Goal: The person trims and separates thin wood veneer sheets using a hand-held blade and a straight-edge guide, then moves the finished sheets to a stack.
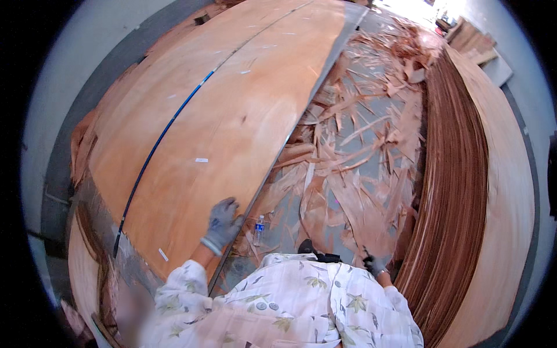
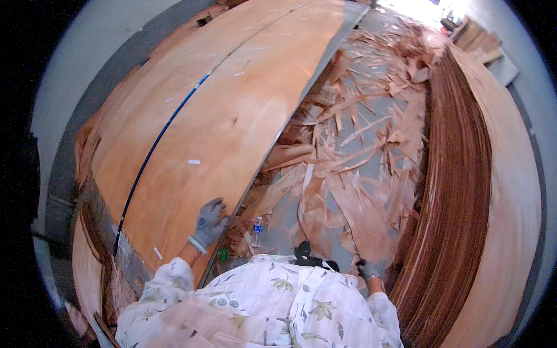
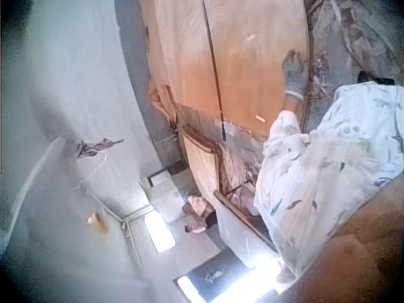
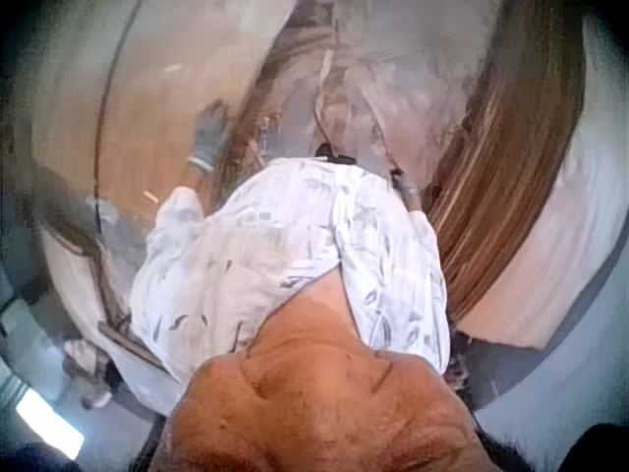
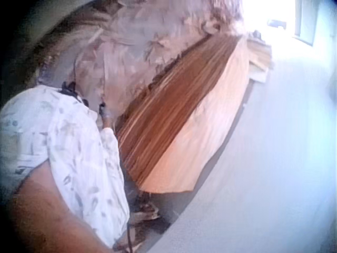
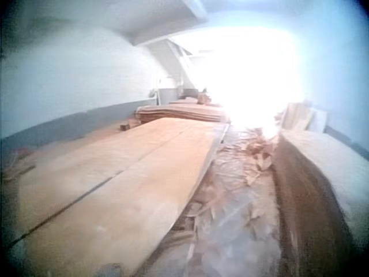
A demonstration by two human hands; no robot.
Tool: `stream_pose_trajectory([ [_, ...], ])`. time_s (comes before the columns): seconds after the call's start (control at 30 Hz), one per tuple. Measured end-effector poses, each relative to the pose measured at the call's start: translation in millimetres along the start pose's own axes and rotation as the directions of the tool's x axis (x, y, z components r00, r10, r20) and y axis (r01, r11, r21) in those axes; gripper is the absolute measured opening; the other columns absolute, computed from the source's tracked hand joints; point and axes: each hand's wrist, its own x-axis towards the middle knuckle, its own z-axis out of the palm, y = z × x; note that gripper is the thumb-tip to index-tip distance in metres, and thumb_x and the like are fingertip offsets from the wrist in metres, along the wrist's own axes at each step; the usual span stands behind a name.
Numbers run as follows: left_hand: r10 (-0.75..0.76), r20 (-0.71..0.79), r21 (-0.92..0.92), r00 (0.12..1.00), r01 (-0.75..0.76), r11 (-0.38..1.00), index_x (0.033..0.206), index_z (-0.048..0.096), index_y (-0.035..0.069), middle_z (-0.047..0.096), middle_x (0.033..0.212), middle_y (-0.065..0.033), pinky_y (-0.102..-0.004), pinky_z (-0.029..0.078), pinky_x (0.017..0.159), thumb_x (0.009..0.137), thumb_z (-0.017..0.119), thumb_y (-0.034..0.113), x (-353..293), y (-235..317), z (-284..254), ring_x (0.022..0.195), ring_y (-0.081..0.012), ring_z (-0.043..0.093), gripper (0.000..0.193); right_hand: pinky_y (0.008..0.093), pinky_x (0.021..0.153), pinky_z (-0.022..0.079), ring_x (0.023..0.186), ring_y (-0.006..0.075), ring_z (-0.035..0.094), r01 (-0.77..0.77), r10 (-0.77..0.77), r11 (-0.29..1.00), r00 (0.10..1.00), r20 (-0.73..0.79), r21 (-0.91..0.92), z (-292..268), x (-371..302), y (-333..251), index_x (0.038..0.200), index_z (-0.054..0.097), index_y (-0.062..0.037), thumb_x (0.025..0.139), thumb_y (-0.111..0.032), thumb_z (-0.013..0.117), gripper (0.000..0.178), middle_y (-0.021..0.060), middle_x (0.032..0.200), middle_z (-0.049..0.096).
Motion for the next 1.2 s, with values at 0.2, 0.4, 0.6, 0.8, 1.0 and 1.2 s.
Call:
stream_pose_trajectory([
  [0.2, -0.019, 0.004, 0.128, 1.0, 0.019, 0.992, 0.114, 0.054, 0.002, 0.044, 0.131, -0.0197, -0.0476, 0.026, 0.104, 0.084, 0.054, 0.035, 148.2, 43.7, 37.8, 0.124, -0.0358, 0.039, 0.045, 0.0336, 0.058, 0.047, 0.066, 0.0193, 0.056, -0.281, 0.302, 0.931, 0.951, -0.062, 0.232, -91.3, 41.9, -5.9, 0.093, 0.063, -0.0026, 0.081, -0.009, 0.057, 0.015, 0.0082, 0.082, 0.065],
  [0.4, -0.366, -0.084, 0.269, 0.927, 0.375, 0.887, 0.142, 0.025, 0.009, 0.021, 0.149, -0.0139, -0.0528, 0.009, 0.109, 0.088, 0.045, 0.047, 275.5, 53.1, 94.8, 0.137, -0.0322, 0.017, 0.069, 0.0318, 0.055, 0.046, 0.062, 0.0184, 0.055, -0.264, 0.263, 0.961, 0.964, 0.022, 0.081, -185.8, 137.5, -51.2, 0.094, 0.063, -0.0019, 0.081, -0.007, 0.057, 0.015, 0.0081, 0.078, 0.063],
  [0.6, -0.617, 0.18, 0.467, 0.766, 0.485, 0.739, 0.143, 0.023, 0.011, 0.017, 0.15, -0.0141, -0.055, 0.007, 0.108, 0.088, 0.041, 0.051, 258.1, 25.6, 108.2, 0.138, -0.034, 0.012, 0.071, 0.0299, 0.052, 0.046, 0.058, 0.0174, 0.055, 0.035, -0.052, 0.995, 0.981, 0.189, 0.096, -300.0, 265.2, -61.9, 0.094, 0.062, -0.0012, 0.08, -0.005, 0.058, 0.015, 0.008, 0.075, 0.061],
  [0.8, -0.638, -0.099, 0.265, 0.763, 0.638, 0.723, 0.133, 0.039, 0.006, 0.03, 0.143, -0.0178, -0.0507, 0.019, 0.107, 0.088, 0.044, 0.046, 335.8, 67.9, 109.8, 0.133, -0.0348, 0.026, 0.061, 0.0316, 0.047, 0.048, 0.059, 0.0212, 0.057, -0.024, -0.021, 0.937, 0.992, 0.125, 0.349, -402.3, 317.7, -178.2, 0.106, 0.056, -0.0033, 0.079, -0.004, 0.059, 0.027, 0.0104, 0.078, 0.059],
  [1.0, -0.846, -0.102, 0.354, 0.524, 0.814, 0.461, 0.142, 0.028, 0.008, 0.024, 0.148, -0.0135, -0.049, 0.012, 0.109, 0.087, 0.048, 0.039, 335.6, 59.0, 157.5, 0.137, -0.0307, 0.019, 0.066, 0.0297, 0.048, 0.043, 0.062, 0.0183, 0.06, -0.133, 0.133, 0.991, 0.961, 0.243, -0.015, -426.5, 349.7, -266.9, 0.107, 0.061, -0.0084, 0.083, -0.02, 0.059, 0.026, 0.0063, 0.086, 0.064],
  [1.2, -0.738, -0.14, 0.482, 0.66, 0.697, 0.531, 0.14, 0.025, 0.006, 0.024, 0.145, -0.0163, -0.0515, 0.012, 0.108, 0.087, 0.049, 0.034, 334.0, 48.0, 164.5, 0.134, -0.0342, 0.021, 0.065, 0.0237, 0.042, 0.036, 0.055, 0.012, 0.057, -0.161, 0.143, 0.983, 0.971, 0.193, 0.082, -451.1, 394.5, -359.9, 0.099, 0.064, -0.0114, 0.082, -0.02, 0.06, 0.019, 0.0014, 0.073, 0.061],
])
